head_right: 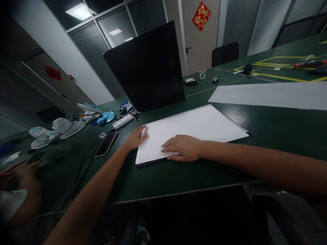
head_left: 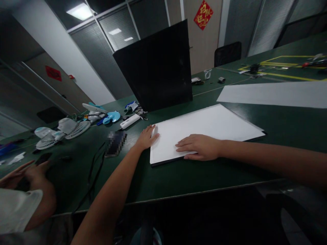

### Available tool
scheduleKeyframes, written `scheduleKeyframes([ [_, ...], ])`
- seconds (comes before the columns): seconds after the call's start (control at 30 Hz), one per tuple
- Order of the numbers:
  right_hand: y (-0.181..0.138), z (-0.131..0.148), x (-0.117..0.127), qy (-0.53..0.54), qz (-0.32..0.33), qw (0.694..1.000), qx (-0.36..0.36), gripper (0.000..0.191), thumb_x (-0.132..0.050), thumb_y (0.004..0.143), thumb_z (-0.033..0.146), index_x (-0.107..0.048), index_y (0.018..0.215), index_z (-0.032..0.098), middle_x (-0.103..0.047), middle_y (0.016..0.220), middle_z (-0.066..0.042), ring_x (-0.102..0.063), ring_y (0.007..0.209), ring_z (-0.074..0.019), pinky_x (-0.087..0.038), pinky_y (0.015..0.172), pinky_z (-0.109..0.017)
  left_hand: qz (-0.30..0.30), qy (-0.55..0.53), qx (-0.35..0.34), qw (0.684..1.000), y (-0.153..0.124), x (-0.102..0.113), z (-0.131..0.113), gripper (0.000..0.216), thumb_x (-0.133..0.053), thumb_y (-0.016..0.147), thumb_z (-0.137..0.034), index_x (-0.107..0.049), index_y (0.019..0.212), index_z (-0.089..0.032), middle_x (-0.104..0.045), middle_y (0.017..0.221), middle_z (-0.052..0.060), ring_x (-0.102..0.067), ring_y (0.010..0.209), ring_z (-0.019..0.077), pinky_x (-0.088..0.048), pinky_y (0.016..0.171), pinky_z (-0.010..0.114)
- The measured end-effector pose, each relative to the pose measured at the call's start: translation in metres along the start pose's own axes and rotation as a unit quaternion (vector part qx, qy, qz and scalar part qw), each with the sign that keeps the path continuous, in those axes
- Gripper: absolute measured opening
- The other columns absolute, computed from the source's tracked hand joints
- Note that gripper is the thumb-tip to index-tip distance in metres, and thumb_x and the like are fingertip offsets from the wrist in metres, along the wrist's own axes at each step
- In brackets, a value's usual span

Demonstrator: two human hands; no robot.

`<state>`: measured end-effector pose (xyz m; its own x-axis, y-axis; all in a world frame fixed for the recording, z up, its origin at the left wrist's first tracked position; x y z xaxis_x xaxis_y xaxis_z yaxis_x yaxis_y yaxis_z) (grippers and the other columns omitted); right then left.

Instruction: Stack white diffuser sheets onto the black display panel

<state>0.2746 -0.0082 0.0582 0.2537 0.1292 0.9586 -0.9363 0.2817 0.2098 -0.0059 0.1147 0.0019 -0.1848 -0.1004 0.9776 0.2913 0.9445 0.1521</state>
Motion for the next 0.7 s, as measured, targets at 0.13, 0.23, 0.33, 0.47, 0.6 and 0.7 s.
scheduleKeyframes([
  [0.13,-0.018,-0.047,0.052,0.016,-0.097,0.994,-0.054,0.048,-0.053,0.104,0.043,-0.064,0.145,0.022,-0.063,0.147,-0.007,-0.057,0.135,-0.0206,-0.042,0.114,-0.043,0.007,-0.006,-0.001,1.0,0.001,0.0,0.0,0.073,-0.044,0.103,-0.06,-0.04,0.161,-0.016,-0.034,0.169,0.019,-0.032,0.157,0.0352,-0.027,0.126,0.057],
  [0.23,-0.072,-0.127,0.1,-0.063,-0.212,0.938,-0.268,0.051,-0.044,0.108,0.04,-0.059,0.148,0.014,-0.059,0.149,-0.015,-0.05,0.137,-0.0213,-0.034,0.116,-0.044,0.008,-0.019,-0.003,1.0,-0.001,0.003,-0.002,0.074,-0.044,0.102,-0.061,-0.042,0.16,-0.015,-0.033,0.17,0.019,-0.031,0.157,0.0356,-0.025,0.126,0.057],
  [0.33,-0.15,-0.199,0.119,-0.146,-0.236,0.843,-0.461,0.055,-0.036,0.11,0.037,-0.052,0.153,0.006,-0.047,0.158,-0.023,-0.035,0.147,-0.0221,-0.021,0.118,-0.045,0.003,-0.037,-0.003,0.999,-0.003,0.008,-0.004,0.076,-0.042,0.102,-0.065,-0.046,0.158,-0.015,-0.036,0.169,0.019,-0.033,0.157,0.0359,-0.025,0.126,0.058],
  [0.47,-0.229,-0.265,0.101,-0.163,-0.139,0.747,-0.63,0.078,-0.045,0.105,0.054,-0.037,0.163,0.003,-0.029,0.165,-0.031,-0.021,0.154,-0.0335,-0.017,0.115,-0.051,-0.013,-0.064,0.002,0.998,-0.008,0.015,-0.004,0.073,-0.026,0.107,-0.064,-0.046,0.158,-0.017,-0.04,0.167,0.016,-0.035,0.156,0.0317,-0.028,0.127,0.055],
  [0.6,-0.252,-0.293,0.081,-0.115,-0.068,0.713,-0.688,0.091,-0.037,0.1,0.072,-0.038,0.163,0.006,-0.04,0.159,-0.031,-0.038,0.143,-0.0378,-0.028,0.106,-0.051,-0.027,-0.083,0.01,0.996,-0.013,0.02,-0.003,0.07,-0.023,0.109,-0.06,-0.042,0.161,-0.017,-0.034,0.17,0.016,-0.031,0.158,0.0324,-0.026,0.128,0.058],
  [0.7,-0.253,-0.296,0.078,-0.135,-0.053,0.704,-0.696,0.091,-0.03,0.097,0.08,-0.045,0.162,0.016,-0.045,0.158,-0.024,-0.044,0.136,-0.0391,-0.034,0.097,-0.05,-0.05,-0.057,-0.007,0.997,-0.02,0.027,-0.005,0.059,-0.028,0.11,-0.052,-0.037,0.164,-0.03,-0.034,0.171,0.009,-0.03,0.158,0.0306,-0.023,0.129,0.06],
])
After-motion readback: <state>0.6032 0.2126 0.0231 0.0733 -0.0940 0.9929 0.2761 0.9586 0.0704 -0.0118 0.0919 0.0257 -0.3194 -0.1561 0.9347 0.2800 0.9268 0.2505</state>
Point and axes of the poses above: each hand's wrist, its own y-axis towards the middle knuckle, its own x-axis out of the back of the hand, z = x × y, the point moved 7 cm from there along y, towards the middle knuckle
